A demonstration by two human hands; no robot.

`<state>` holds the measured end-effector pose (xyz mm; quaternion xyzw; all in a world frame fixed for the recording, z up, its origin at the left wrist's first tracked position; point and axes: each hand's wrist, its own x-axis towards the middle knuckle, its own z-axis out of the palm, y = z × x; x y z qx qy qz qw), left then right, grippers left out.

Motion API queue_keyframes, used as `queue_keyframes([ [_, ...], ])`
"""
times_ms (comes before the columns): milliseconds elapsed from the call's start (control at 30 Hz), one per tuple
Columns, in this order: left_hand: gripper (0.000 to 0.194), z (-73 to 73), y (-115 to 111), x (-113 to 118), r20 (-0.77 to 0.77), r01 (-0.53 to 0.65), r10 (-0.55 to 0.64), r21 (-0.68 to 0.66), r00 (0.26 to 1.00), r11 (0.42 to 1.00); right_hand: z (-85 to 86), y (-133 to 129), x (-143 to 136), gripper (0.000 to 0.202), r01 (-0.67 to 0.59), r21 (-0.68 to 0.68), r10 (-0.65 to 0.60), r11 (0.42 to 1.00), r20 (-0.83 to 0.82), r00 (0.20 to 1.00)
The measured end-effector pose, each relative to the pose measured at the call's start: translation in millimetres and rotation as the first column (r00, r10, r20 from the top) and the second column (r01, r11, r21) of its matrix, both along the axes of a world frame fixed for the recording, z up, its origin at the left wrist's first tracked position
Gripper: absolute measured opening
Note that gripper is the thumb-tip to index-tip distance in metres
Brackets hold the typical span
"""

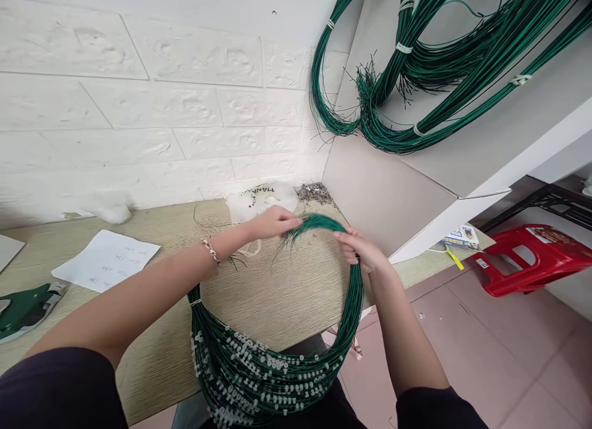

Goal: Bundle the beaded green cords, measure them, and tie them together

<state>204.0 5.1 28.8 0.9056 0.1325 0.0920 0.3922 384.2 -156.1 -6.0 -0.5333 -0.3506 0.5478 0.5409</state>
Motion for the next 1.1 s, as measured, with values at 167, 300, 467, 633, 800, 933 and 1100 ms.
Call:
queue_keyframes([
  [167,0.042,-12.9,0.0,-20.1,-0.021,-0.223,0.225,-0.252,0.974,0.942,-3.2,-5.4,6.3,0.043,0.058,0.055,-0.055,0.997,-0.069,0.996],
  [300,0.025,-13.3,-11.9,-14.5,0.004,-0.129,0.137,-0.303,0.991,0.944,-4.9,-1.1,0.8,0.045,0.023,0.061,-0.019,0.998,-0.070,0.997],
  [467,0.007,-16.9,-9.7,-14.8,0.018,-0.047,0.065,-0.496,0.998,0.867,-6.5,1.8,0.6,0.042,0.073,0.088,-0.060,0.993,-0.145,0.988],
  [633,0.027,-29.0,0.1,-20.0,-0.091,-0.131,0.096,-0.560,0.991,0.818,-8.4,3.7,1.2,0.037,0.158,0.090,-0.133,0.983,-0.237,0.962],
  [800,0.028,-23.8,-2.1,-23.0,-0.127,-0.172,0.128,-0.450,0.984,0.876,-11.7,7.4,2.6,0.037,0.215,0.079,-0.188,0.973,-0.264,0.946],
  [933,0.030,-17.4,-5.3,-21.9,-0.128,-0.149,0.127,-0.175,0.984,0.973,-11.2,12.6,1.8,0.038,0.288,0.065,-0.261,0.955,-0.266,0.928],
  [1100,0.023,-18.5,-6.4,-18.6,-0.088,-0.149,0.144,-0.053,0.986,0.987,-2.4,27.6,-6.2,0.043,0.348,0.079,-0.331,0.934,-0.173,0.928],
])
